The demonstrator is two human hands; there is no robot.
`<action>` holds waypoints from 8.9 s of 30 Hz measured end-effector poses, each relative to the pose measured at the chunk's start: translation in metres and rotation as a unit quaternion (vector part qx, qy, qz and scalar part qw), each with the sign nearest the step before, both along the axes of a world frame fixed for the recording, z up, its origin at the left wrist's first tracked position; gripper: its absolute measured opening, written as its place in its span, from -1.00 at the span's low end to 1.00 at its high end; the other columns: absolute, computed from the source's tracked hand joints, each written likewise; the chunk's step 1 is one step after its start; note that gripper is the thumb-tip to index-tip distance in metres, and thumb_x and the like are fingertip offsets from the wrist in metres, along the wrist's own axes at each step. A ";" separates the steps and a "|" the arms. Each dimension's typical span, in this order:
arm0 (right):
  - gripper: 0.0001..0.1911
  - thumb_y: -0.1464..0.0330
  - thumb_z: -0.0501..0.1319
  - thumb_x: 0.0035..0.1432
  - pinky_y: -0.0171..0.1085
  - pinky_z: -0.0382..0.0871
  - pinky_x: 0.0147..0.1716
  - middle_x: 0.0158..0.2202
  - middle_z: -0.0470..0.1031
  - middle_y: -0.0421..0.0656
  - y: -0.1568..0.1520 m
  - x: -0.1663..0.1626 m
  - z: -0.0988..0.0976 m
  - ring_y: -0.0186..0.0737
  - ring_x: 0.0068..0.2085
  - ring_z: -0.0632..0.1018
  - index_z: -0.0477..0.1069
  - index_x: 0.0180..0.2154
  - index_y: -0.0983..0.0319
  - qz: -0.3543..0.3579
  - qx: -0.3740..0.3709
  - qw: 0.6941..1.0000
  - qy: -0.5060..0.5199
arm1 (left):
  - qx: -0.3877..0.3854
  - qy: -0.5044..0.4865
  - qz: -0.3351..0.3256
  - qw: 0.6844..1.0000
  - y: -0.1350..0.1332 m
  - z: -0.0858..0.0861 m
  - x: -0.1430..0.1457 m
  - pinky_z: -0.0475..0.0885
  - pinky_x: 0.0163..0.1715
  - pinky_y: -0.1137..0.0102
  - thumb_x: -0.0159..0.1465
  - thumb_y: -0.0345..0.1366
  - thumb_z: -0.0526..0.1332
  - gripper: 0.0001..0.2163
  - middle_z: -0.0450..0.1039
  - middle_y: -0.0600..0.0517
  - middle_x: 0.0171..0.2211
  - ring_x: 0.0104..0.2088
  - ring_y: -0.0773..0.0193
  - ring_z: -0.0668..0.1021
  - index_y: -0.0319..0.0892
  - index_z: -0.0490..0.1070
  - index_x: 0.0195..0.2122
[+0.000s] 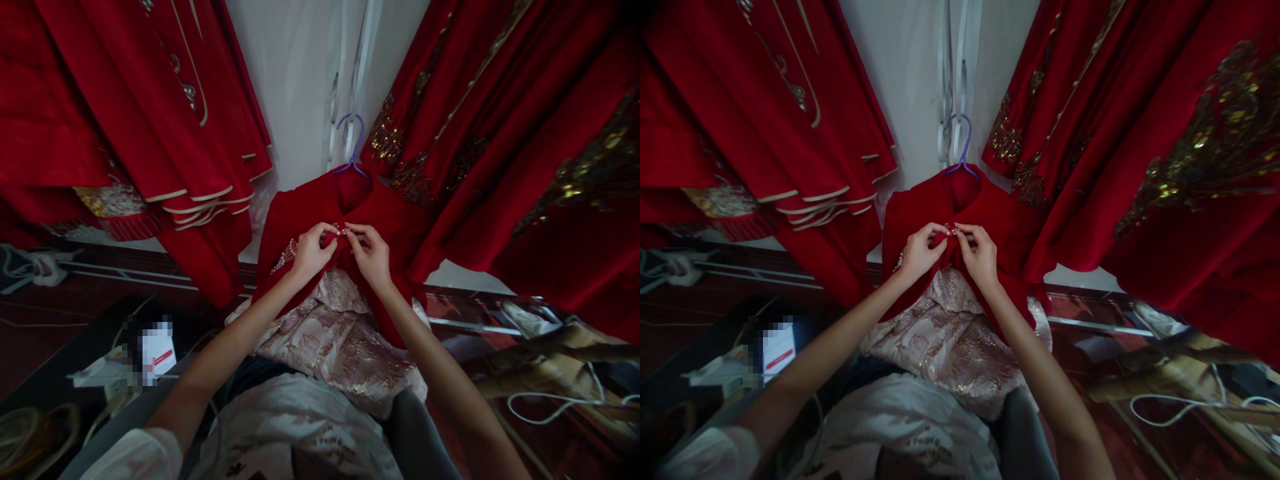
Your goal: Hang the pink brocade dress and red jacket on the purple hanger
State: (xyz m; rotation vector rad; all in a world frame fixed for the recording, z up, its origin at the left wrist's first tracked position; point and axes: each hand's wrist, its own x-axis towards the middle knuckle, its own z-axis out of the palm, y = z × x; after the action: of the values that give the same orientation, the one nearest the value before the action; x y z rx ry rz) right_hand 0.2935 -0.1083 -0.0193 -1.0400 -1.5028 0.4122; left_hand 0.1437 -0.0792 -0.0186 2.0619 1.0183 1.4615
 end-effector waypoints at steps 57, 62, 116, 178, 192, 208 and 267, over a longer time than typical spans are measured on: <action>-0.42 0.45 0.14 -0.01 -0.24 0.47 -0.28 -0.24 0.49 -0.10 -0.009 0.008 -0.040 -0.24 -0.31 0.52 0.23 0.11 0.25 -0.067 -0.082 0.992 -0.066 | -0.233 -0.243 -0.085 0.938 -0.013 -0.050 0.011 0.50 -0.20 0.39 0.26 -0.29 0.17 -0.85 0.49 -0.06 -0.21 -0.27 0.36 0.57 -0.21 0.37 -0.18; -0.63 0.40 0.16 -0.02 -0.27 0.40 -0.35 -0.40 0.37 -0.21 -0.009 0.048 -0.030 -0.27 -0.39 0.45 0.29 -0.10 0.22 -0.038 -0.128 0.982 -0.132 | -0.261 -0.168 -0.129 0.942 -0.011 -0.045 0.001 0.51 -0.19 0.36 0.27 -0.27 0.16 -0.83 0.54 -0.10 -0.17 -0.24 0.31 0.59 -0.22 0.47 -0.22; -0.65 0.18 0.32 0.04 -0.35 0.46 -0.35 -0.23 0.48 -0.15 -0.059 0.014 0.016 -0.31 -0.28 0.52 0.35 -0.17 0.18 0.137 -0.104 0.984 -0.044 | -0.068 -0.247 0.156 0.954 -0.074 -0.021 0.039 0.39 -0.35 0.50 0.28 -0.19 0.09 -0.82 0.36 0.08 -0.46 -0.39 0.35 0.46 -0.14 0.29 -0.41; -0.74 0.27 0.11 0.24 -0.28 0.44 -0.11 -0.13 0.54 -0.12 0.034 -0.068 -0.034 -0.25 -0.19 0.55 0.50 -0.12 0.19 -0.016 -0.010 0.995 -0.099 | -0.154 -0.203 0.005 0.967 0.031 -0.050 -0.064 0.54 -0.16 0.26 -0.01 -0.34 0.38 -0.80 0.62 -0.08 -0.35 -0.36 0.23 0.63 -0.26 0.59 -0.33; -0.66 0.28 0.13 0.21 -0.26 0.39 -0.33 -0.37 0.46 -0.13 -0.015 -0.014 -0.016 -0.26 -0.41 0.44 0.42 -0.01 0.25 -0.011 -0.096 0.975 -0.202 | -0.109 0.063 -0.035 0.991 0.006 -0.038 -0.124 0.50 -0.33 0.40 0.23 -0.20 0.21 -0.76 0.58 -0.03 -0.29 -0.34 0.28 0.60 -0.15 0.49 -0.12; -0.77 0.32 0.25 0.07 -0.29 0.37 -0.29 -0.29 0.51 -0.09 -0.025 -0.008 -0.035 -0.23 -0.28 0.53 0.38 -0.19 0.23 0.044 -0.207 0.933 -0.290 | 0.083 0.386 0.058 0.917 -0.021 -0.070 -0.125 0.37 -0.07 0.21 0.13 -0.52 0.13 -0.55 0.22 -0.09 -0.06 -0.07 0.11 0.34 -0.06 0.34 0.05; -0.89 0.35 0.28 0.03 -0.29 0.43 -0.23 -0.39 0.55 -0.17 -0.013 -0.038 -0.051 -0.31 -0.33 0.55 0.47 -0.36 0.25 0.184 -0.206 0.960 -0.044 | -0.127 0.145 -0.018 0.981 -0.042 -0.070 -0.087 0.36 -0.46 0.53 0.16 -0.38 0.21 -0.93 0.42 0.12 -0.49 -0.47 0.41 0.49 -0.18 0.36 -0.32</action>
State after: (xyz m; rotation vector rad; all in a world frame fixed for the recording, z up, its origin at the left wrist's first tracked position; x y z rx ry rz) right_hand 0.2558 -0.1211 -0.0701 -1.1045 -1.7390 0.9863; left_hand 0.0567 -0.1211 -0.0887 2.1288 1.2009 0.9709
